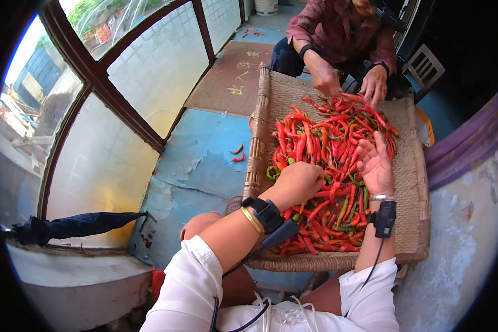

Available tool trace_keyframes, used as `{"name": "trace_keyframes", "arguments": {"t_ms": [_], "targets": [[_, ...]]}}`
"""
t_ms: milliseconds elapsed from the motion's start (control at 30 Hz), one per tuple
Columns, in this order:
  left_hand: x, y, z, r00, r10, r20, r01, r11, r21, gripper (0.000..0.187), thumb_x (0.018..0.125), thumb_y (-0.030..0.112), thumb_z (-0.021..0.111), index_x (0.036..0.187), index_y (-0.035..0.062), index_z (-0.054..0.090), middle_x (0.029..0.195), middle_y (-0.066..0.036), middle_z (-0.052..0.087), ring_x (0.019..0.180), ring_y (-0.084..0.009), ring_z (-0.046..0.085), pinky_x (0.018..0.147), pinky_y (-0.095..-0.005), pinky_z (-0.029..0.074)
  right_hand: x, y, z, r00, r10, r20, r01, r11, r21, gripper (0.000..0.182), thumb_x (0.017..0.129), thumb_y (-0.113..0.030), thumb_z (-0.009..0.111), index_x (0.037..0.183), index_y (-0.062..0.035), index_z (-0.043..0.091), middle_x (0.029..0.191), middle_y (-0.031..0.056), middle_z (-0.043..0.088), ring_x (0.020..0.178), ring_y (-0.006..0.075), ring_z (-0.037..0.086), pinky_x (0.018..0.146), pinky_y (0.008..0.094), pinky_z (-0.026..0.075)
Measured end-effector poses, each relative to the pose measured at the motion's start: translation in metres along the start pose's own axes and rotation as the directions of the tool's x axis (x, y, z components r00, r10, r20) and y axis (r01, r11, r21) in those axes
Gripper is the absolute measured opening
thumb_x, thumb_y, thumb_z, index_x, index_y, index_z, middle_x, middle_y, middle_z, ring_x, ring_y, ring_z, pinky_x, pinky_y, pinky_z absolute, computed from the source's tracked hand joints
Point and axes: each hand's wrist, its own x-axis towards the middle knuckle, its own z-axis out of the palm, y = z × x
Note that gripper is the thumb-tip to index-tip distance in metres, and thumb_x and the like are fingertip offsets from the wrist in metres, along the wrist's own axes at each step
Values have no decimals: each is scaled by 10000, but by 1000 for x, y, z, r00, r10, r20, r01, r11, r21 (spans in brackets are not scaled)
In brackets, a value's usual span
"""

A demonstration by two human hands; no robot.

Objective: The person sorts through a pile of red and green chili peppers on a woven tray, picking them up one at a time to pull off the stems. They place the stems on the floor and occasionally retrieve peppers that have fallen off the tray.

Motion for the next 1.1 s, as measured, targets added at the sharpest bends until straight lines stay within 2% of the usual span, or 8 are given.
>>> {"name": "trace_keyframes", "arguments": {"t_ms": [67,133,233,433,500,567,700,1100], "targets": [[0,-1,2,1000,-15,-19,15,1000,18,173,752,229,561,774,64,610,695,-130,597,686,-304,582,600,-405,461,14,10,-31,998,51,39,-33,930,-365,389,854,-228,512,1198,-58,444,844,35,585,611,108,561,512,213,453],[0,-1,1,1000,-25,-3,25,998,63,172,748,231,564,776,69,613,693,-129,596,687,-304,583,599,-406,461,17,17,-46,989,134,64,-12,507,-862,241,816,-196,546,1006,-53,588,716,23,581,622,87,558,525,222,445],[-2,-3,4,999,-40,24,36,989,142,175,745,244,572,785,81,619,691,-124,597,690,-302,585,595,-407,463,4,28,-39,965,150,213,241,-202,-949,305,715,-361,612,703,-57,644,629,94,599,614,230,594,562,347,461],[-3,-5,7,989,-61,132,24,963,269,197,748,274,575,822,98,624,695,-116,598,696,-296,588,591,-410,464,-2,46,-31,941,328,80,213,-394,-894,316,659,-383,634,689,-69,626,709,115,615,692,272,597,627,373,466],[-2,-5,8,985,-89,147,48,964,263,196,744,272,582,840,106,623,708,-118,601,707,-294,587,607,-405,464,0,43,-34,932,356,68,209,-373,-904,259,656,-319,643,717,-69,618,734,117,618,705,279,595,635,367,469],[-4,-8,10,990,-12,138,-6,991,132,218,737,263,602,846,76,616,722,-129,603,721,-300,587,625,-399,462,-1,38,-39,929,281,241,266,-54,-962,199,648,-236,657,695,-50,603,677,98,607,636,237,592,610,341,471],[-2,-5,14,991,87,99,-83,995,-50,248,729,238,625,871,36,598,736,-140,604,718,-302,587,624,-383,457,-16,20,-16,877,440,191,-116,582,-805,92,752,-106,601,812,-45,565,628,-25,542,531,46,510,467,192,424],[0,1,6,940,51,338,89,918,-386,186,743,146,598,860,3,579,729,-101,608,653,-151,572,580,-299,445,-13,21,-21,843,451,293,-241,804,-544,167,806,-124,572,943,-34,543,694,-10,556,528,44,525,443,177,434]]}}
